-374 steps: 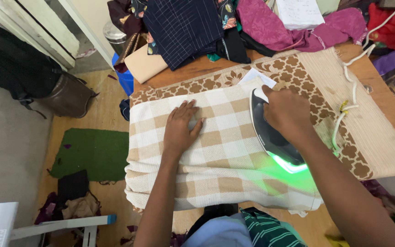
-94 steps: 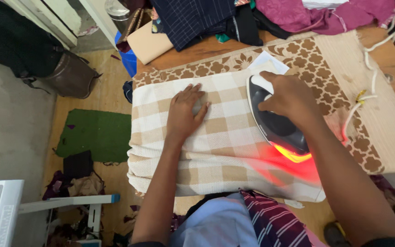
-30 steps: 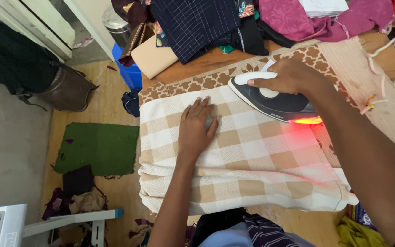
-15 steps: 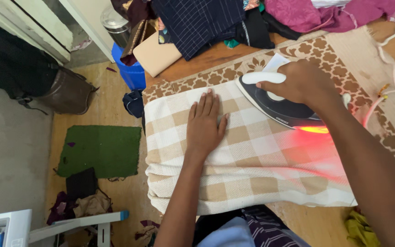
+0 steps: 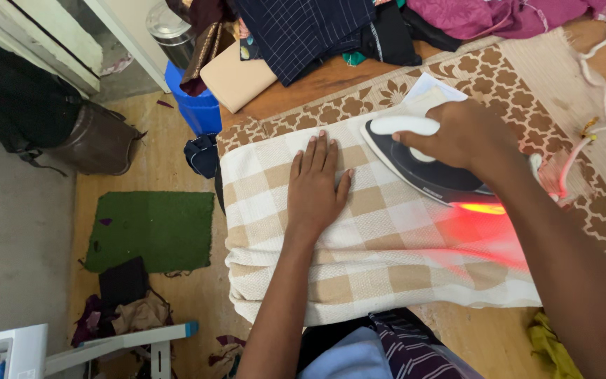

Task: The person irons a beige and white checkered cloth on a wooden table using a handheld electric iron. They repeatedly smooth the fabric, fold it, and continue ironing different sections until the cloth is neatly folded.

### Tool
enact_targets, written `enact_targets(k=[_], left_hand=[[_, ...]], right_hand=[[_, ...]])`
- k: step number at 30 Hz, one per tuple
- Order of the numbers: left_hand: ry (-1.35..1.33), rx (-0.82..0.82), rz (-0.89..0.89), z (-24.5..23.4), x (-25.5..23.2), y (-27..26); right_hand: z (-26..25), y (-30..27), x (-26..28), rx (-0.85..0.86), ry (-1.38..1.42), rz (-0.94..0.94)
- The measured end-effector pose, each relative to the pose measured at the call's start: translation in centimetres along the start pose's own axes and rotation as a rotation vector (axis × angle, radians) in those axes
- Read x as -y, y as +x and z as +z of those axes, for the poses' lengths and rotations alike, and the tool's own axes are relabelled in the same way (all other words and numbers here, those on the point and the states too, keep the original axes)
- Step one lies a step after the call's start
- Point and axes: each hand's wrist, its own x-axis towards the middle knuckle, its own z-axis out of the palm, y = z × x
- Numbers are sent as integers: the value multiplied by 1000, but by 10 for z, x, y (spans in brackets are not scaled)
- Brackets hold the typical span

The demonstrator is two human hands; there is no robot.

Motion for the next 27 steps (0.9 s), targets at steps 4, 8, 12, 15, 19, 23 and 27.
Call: enact_targets(k=[4,8,12,15,19,23,27], left_hand=[[-29,6,1,-3,-1,0],[-49,-11,3,-3,-1,0],[-64,-17,1,-4,-1,0],[-84,-8,-13,-5,-2,0],[-70,-6,3,-6,-1,3],[-68,7,-3,-6,-1,0],[-106,-14,-7,-5,-1,-1]], right_hand=[[-8,-17,14,42,-19,48],[-17,-34,29,81,5,103],[-20,-43,37,117,-15,135],[-21,-43,37,136,8,144],[-20,-38,36,102,-4,142],[-11,-21,34,-26,-51,96],[2,5,29,-134,-161,17]])
